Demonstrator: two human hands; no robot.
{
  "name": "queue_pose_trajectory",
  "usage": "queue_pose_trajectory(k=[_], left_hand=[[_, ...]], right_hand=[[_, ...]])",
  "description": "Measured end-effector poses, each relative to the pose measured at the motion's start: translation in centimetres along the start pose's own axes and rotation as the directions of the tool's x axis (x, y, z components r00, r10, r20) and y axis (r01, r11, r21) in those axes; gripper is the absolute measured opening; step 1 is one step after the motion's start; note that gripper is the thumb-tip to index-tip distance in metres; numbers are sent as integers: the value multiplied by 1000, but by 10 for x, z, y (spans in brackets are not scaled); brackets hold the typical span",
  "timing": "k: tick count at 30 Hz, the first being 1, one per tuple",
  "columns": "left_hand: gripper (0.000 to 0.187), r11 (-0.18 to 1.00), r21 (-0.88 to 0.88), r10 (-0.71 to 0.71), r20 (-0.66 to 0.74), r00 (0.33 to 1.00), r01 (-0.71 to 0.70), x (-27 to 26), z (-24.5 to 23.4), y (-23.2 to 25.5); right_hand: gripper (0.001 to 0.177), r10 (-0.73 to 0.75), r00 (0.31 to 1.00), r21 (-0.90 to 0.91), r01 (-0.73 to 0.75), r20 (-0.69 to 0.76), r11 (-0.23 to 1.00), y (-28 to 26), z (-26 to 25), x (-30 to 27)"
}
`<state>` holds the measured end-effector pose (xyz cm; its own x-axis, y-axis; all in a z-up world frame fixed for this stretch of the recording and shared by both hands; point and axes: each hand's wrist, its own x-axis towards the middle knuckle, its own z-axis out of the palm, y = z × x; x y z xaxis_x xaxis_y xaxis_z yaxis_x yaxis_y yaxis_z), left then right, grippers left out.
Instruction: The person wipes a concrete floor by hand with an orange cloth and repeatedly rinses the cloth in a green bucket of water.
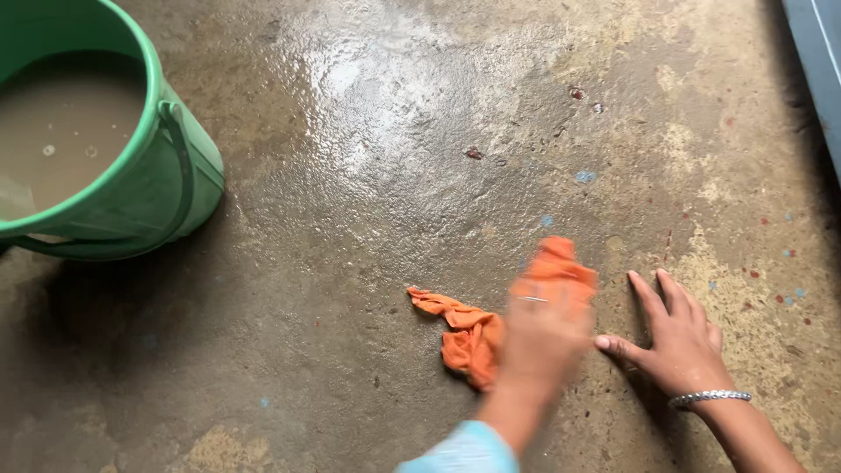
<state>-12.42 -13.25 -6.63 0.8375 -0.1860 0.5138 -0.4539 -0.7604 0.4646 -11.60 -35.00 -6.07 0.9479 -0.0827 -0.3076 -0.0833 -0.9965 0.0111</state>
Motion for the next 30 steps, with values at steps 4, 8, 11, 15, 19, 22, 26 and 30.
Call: queue_pose_trajectory(k=[4,8,11,15,19,22,26,30], left_hand=[[47,961,193,-193,-49,980,199,-36,-84,-137],[18,618,581,-569,-135,811,530,-38,-190,-232],[36,673,476,-513,-252,821,566,-41,-199,-229],[55,428,-385,-873,60,485,818,-26,-86,-164],[46,943,-266,-212,-17,977,200,-15,-24,-18],[44,983,-173,-35,151,988,62,-15,-37,18],[35,979,-203,22,101,995,-2,-19,-58,-56],[30,848,468,-297,30,954,250,-42,-161,-185]], right_hand=[[121,14,1000,3,-14,15,1000,-5,-7,-1],[119,18,999,-7,-18,29,1000,-7,-7,-3],[117,5,1000,-7,-5,21,1000,-6,-5,-1],[119,19,1000,-31,-18,24,999,-6,-3,-2],[118,22,999,-12,-22,24,1000,-2,-2,-3],[114,-13,999,-11,12,-33,1000,-3,-1,-4],[117,39,998,-12,-39,38,999,-5,-3,-2],[116,30,998,-25,-29,52,999,-6,-4,-1]])
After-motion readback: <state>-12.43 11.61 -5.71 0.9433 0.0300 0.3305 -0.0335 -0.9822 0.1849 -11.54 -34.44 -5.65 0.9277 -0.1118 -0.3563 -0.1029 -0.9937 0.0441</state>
